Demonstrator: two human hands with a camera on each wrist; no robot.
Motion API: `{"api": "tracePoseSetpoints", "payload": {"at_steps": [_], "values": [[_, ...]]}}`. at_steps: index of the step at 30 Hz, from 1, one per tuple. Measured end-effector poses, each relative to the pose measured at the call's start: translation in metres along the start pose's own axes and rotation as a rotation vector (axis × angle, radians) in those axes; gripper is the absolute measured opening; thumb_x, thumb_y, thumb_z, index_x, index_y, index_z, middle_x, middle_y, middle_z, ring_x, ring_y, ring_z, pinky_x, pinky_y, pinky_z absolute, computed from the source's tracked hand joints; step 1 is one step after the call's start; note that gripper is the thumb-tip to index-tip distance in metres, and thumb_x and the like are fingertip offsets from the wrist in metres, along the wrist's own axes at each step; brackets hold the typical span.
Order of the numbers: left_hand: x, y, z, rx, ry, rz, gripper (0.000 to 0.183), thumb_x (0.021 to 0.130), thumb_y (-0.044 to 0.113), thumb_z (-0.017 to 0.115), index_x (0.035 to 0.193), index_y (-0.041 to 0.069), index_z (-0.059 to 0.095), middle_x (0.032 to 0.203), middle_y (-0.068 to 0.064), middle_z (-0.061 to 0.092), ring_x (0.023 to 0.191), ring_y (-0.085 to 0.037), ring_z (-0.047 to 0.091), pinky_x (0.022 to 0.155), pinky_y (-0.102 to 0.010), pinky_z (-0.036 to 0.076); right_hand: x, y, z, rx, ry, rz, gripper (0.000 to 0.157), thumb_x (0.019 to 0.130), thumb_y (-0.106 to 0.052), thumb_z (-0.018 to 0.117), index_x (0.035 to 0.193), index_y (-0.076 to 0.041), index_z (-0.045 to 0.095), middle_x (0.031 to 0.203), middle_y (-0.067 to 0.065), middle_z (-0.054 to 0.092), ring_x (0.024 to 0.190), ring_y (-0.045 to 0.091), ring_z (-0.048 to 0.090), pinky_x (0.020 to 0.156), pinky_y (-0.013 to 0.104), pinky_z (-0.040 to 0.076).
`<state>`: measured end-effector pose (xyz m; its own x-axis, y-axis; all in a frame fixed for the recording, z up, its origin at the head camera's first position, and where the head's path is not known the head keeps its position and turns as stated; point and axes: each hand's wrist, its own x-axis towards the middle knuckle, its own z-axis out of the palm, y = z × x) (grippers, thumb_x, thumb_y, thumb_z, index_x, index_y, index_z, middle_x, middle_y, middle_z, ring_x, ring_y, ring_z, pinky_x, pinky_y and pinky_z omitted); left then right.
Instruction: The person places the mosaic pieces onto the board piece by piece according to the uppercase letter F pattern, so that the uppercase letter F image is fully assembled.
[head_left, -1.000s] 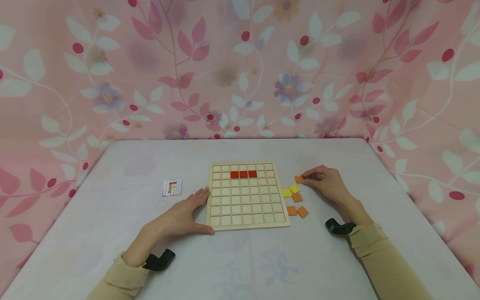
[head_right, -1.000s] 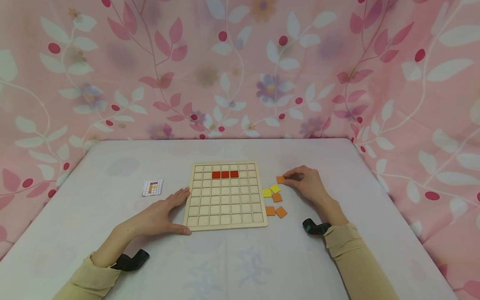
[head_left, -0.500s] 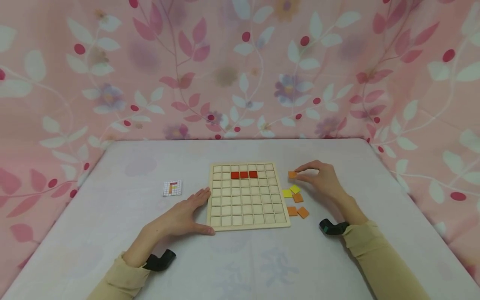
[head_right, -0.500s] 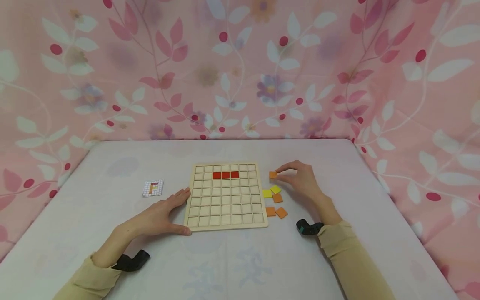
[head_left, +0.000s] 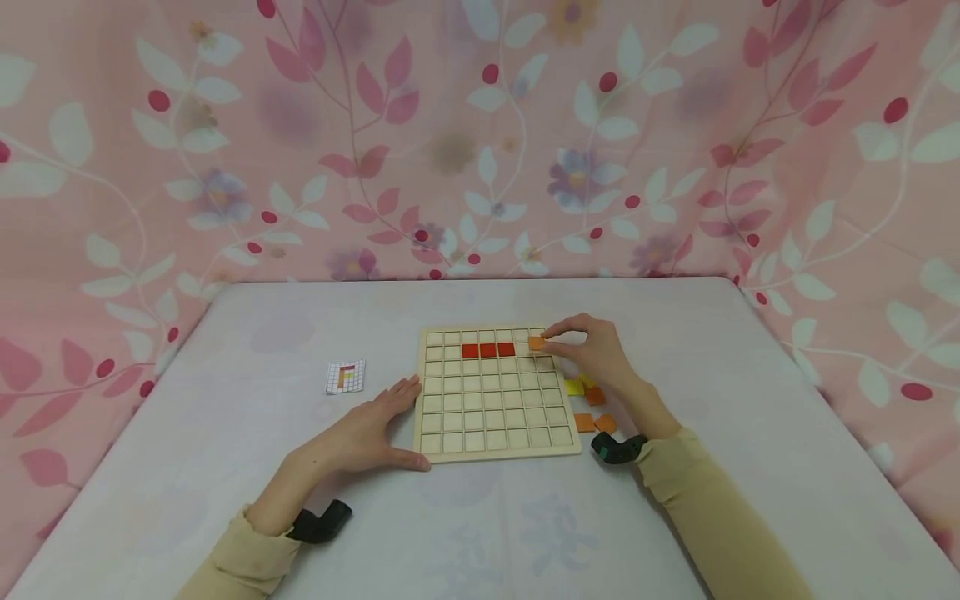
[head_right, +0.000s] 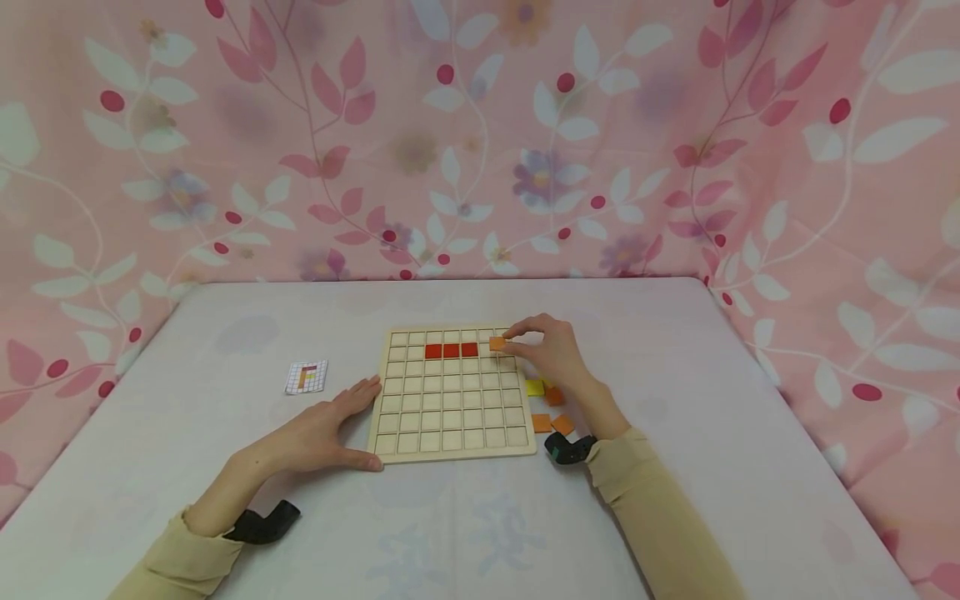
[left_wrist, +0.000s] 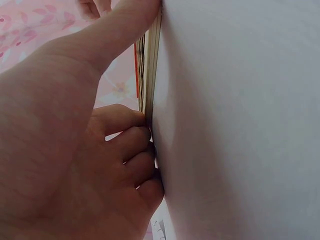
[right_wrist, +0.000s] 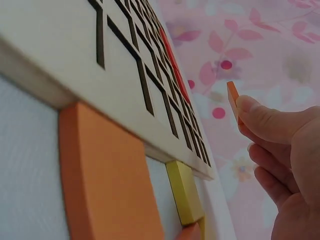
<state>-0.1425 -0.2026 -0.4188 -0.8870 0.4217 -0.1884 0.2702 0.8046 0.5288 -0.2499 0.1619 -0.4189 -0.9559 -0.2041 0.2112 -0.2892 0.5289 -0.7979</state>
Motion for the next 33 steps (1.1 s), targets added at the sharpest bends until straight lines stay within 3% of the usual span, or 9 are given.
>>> {"api": "tracePoseSetpoints", "payload": {"at_steps": [5, 14, 27, 33], "values": [[0.0, 0.0, 0.0, 0.003, 0.003, 0.009, 0.12, 0.069, 0.065, 0.082, 0.158, 0.008, 0.026, 0.167, -0.006, 0.019, 0.153, -0.036, 0.017, 0.121, -0.056, 0.022, 0.006, -0.003, 0.013, 0.025, 0.002, 0.017, 0.021, 0.083, -0.028, 0.083, 0.099, -0.016, 0.079, 0.111, 0.004, 0.071, 0.113, 0.028, 0.06, 0.105, 0.049, 0.043], [0.0, -0.001, 0.0, 0.007, 0.003, 0.016, 0.119, 0.069, 0.065, 0.081, 0.158, 0.008, 0.026, 0.167, -0.006, 0.019, 0.153, -0.037, 0.018, 0.12, -0.057, 0.022, 0.011, -0.005, 0.032, 0.05, -0.015, -0.035, 0.02, 0.082, -0.028, 0.084, 0.098, -0.017, 0.078, 0.108, 0.003, 0.071, 0.109, 0.024, 0.061, 0.1, 0.048, 0.046], [0.0, -0.001, 0.001, -0.007, 0.002, 0.018, 0.119, 0.07, 0.063, 0.082, 0.158, 0.006, 0.026, 0.167, -0.009, 0.019, 0.153, -0.038, 0.017, 0.119, -0.059, 0.022, 0.016, -0.022, 0.07, 0.118, -0.05, -0.022, 0.019, 0.081, -0.025, 0.084, 0.097, -0.017, 0.079, 0.104, -0.001, 0.07, 0.103, 0.018, 0.063, 0.091, 0.036, 0.054], [0.0, -0.002, 0.001, -0.009, 0.002, 0.014, 0.12, 0.07, 0.064, 0.082, 0.158, 0.006, 0.026, 0.167, -0.01, 0.019, 0.153, -0.038, 0.018, 0.119, -0.061, 0.022, 0.017, -0.027, 0.081, 0.098, -0.042, -0.062, 0.018, 0.081, -0.025, 0.085, 0.095, -0.016, 0.079, 0.099, -0.002, 0.073, 0.098, 0.017, 0.062, 0.087, 0.032, 0.052]]}}
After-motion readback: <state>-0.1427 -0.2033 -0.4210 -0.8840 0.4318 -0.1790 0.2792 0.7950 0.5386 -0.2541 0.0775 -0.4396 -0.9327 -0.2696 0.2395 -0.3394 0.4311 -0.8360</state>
